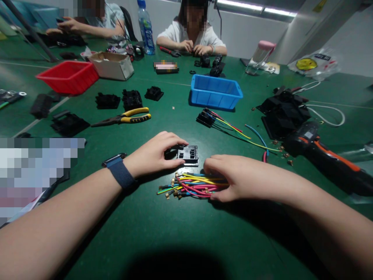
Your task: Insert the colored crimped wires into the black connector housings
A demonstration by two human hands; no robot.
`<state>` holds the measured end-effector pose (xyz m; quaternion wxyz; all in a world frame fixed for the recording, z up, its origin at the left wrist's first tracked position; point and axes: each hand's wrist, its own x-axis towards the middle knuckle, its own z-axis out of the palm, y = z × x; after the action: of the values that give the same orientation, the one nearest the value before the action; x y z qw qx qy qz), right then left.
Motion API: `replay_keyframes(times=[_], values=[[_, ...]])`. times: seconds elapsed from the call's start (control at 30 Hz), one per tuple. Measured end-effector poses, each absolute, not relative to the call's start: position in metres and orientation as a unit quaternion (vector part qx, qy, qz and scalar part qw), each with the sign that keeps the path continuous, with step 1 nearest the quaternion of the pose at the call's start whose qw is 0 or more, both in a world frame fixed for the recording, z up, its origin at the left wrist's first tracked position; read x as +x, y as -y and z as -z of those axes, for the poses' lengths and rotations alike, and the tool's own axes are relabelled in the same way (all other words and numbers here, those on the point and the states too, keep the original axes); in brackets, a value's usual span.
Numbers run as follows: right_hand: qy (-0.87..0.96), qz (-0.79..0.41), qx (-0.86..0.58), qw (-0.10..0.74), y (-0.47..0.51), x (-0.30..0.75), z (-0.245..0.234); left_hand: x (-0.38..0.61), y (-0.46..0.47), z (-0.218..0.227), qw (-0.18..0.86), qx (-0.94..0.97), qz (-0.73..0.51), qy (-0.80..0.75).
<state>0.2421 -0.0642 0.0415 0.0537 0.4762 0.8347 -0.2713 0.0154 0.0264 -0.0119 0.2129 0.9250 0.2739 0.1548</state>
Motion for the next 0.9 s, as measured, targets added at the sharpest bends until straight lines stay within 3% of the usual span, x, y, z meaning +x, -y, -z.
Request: replay_keyframes(times=[0.9], values=[[-0.848, 0.28, 0.449, 0.016, 0.063, 0.242, -0.033, 0.014, -0.028, 0.015, 0.215, 0.927, -0.178, -0.252]])
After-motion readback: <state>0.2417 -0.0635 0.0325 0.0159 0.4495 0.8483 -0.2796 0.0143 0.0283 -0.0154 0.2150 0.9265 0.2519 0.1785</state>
